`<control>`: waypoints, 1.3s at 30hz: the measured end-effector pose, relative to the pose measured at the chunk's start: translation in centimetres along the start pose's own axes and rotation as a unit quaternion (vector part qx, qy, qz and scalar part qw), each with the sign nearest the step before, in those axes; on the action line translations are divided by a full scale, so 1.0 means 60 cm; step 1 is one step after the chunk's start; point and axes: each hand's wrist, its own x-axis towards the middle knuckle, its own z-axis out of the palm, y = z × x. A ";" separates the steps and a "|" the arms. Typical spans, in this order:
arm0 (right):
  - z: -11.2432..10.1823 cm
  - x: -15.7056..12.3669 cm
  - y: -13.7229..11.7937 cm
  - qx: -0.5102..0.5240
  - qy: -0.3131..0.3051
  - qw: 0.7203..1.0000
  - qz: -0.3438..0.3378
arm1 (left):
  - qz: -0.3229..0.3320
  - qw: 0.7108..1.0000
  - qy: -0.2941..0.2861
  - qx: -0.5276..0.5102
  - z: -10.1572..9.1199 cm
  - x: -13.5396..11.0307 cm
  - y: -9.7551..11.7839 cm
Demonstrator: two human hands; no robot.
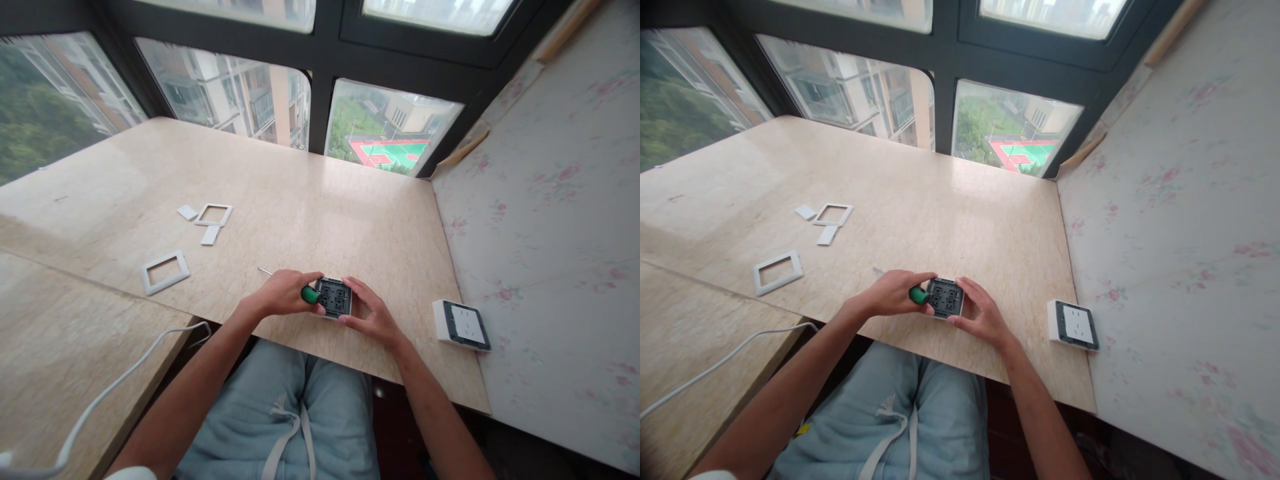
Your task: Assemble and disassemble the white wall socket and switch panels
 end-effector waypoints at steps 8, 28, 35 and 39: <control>0.007 0.000 0.000 0.008 0.017 1.000 0.012 | -0.012 1.000 0.006 0.008 0.003 -0.001 0.004; 0.016 -0.006 0.003 -0.022 0.008 1.000 0.012 | -0.031 0.999 0.008 -0.017 0.020 -0.005 -0.015; 0.019 -0.006 0.008 -0.064 -0.002 0.998 0.004 | -0.022 0.999 0.019 -0.025 0.022 -0.008 -0.019; 0.021 -0.004 0.007 -0.067 0.006 0.998 0.005 | 0.004 0.999 0.020 -0.028 0.021 -0.010 -0.022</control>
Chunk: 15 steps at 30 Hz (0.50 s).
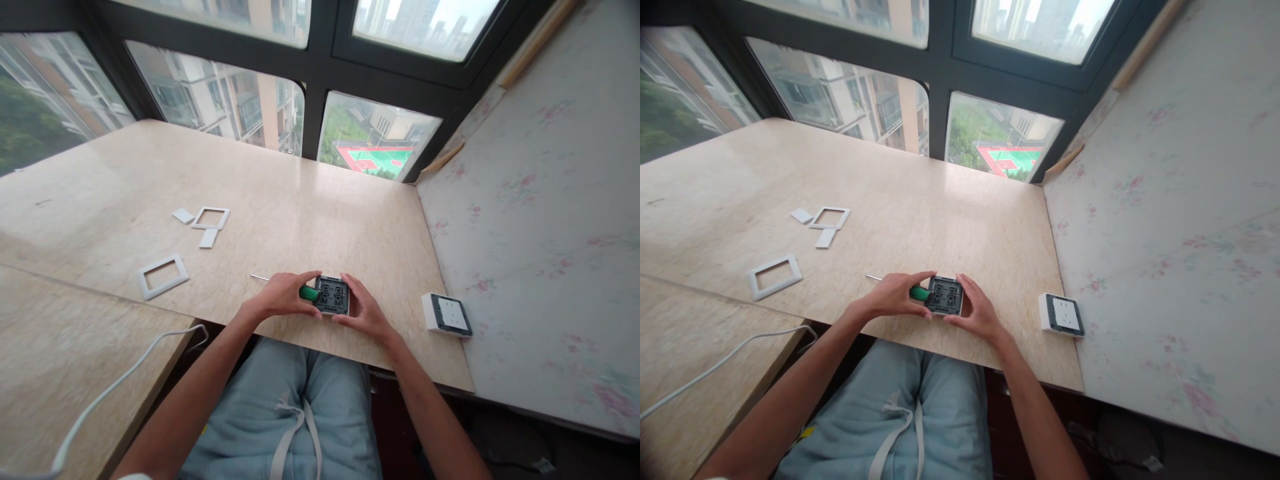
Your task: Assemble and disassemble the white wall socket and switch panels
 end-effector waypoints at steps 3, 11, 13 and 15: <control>0.001 0.001 -0.003 0.006 0.009 1.000 -0.006 | 0.010 1.000 -0.004 0.005 0.001 -0.002 -0.002; 0.001 0.001 -0.006 0.025 0.023 0.999 -0.018 | -0.001 1.000 0.004 0.018 0.004 -0.006 0.006; 0.001 0.002 -0.006 0.025 0.023 0.999 -0.017 | -0.001 1.000 0.006 0.020 0.004 -0.006 0.007; 0.002 0.003 -0.005 0.025 0.023 0.999 -0.016 | 0.000 1.000 0.007 0.022 0.003 -0.005 0.007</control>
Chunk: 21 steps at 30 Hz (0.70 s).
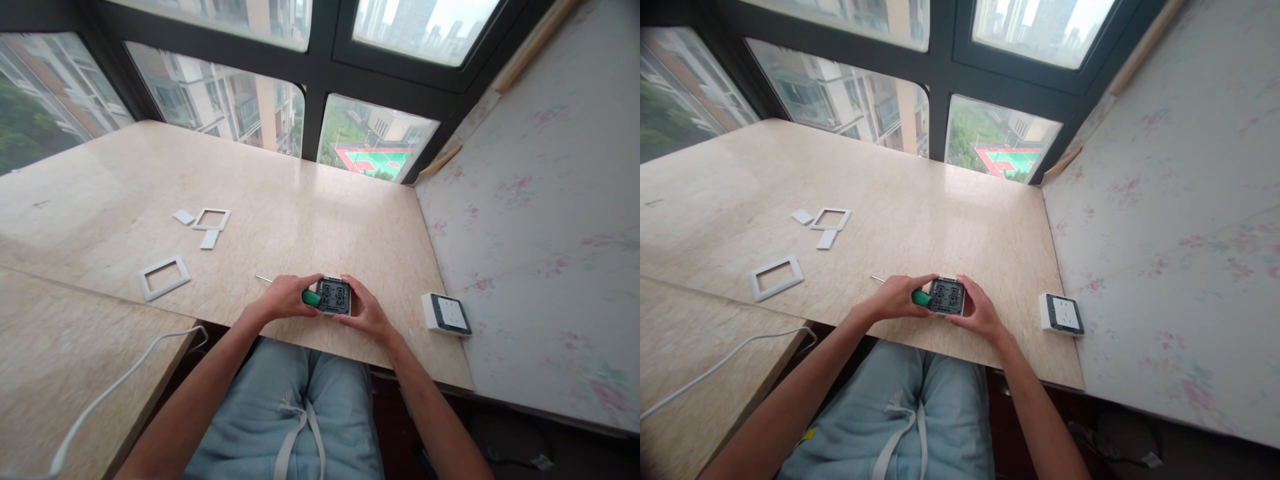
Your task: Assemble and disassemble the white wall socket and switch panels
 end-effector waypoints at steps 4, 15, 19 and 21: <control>0.001 0.000 0.002 -0.009 -0.004 1.000 0.002 | 0.005 1.000 0.001 0.003 0.001 0.001 -0.001; -0.001 -0.002 0.000 -0.035 -0.019 0.999 -0.002 | 0.000 1.000 0.005 0.007 0.004 -0.001 0.003; 0.001 0.000 -0.001 -0.018 -0.008 1.000 0.001 | 0.002 1.000 0.006 0.014 0.006 -0.001 0.003; 0.001 0.000 -0.002 -0.014 -0.006 1.000 0.004 | 0.003 1.000 0.005 0.015 0.006 -0.001 0.004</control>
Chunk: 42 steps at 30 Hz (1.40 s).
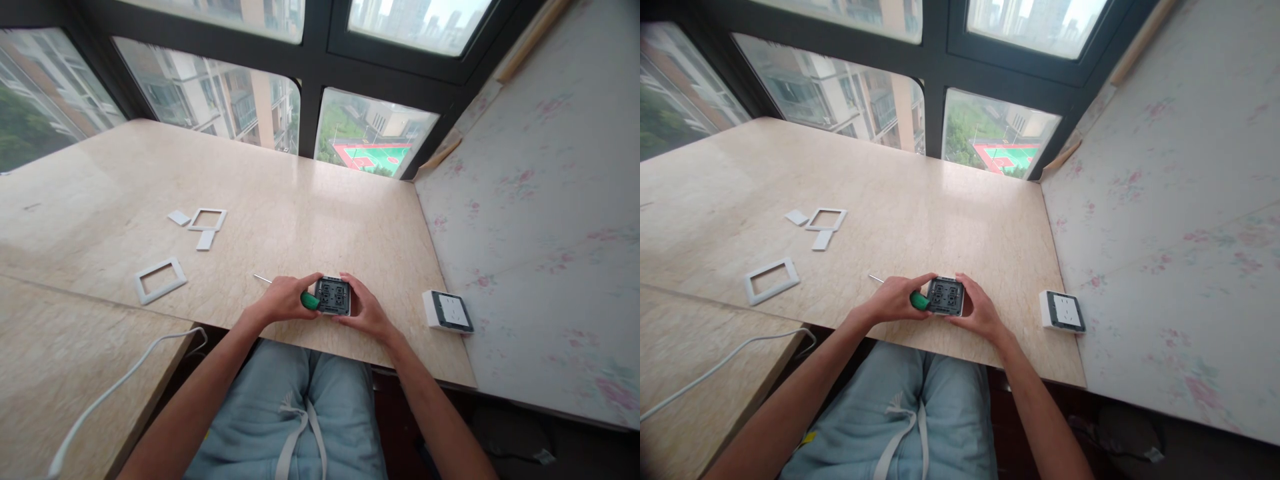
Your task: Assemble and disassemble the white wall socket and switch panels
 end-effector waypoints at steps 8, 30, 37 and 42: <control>-0.003 -0.001 -0.001 -0.017 -0.012 1.000 -0.004 | -0.010 1.000 -0.008 -0.025 -0.004 0.002 -0.003; -0.004 -0.001 -0.004 0.025 0.012 0.999 0.024 | -0.038 0.992 -0.049 -0.107 -0.018 0.022 0.003; -0.004 -0.001 -0.001 0.014 0.011 1.000 0.025 | -0.061 0.986 -0.045 -0.149 -0.020 0.029 0.008; -0.003 -0.003 0.001 0.002 -0.002 1.000 0.022 | -0.066 0.980 -0.050 -0.181 -0.020 0.030 0.006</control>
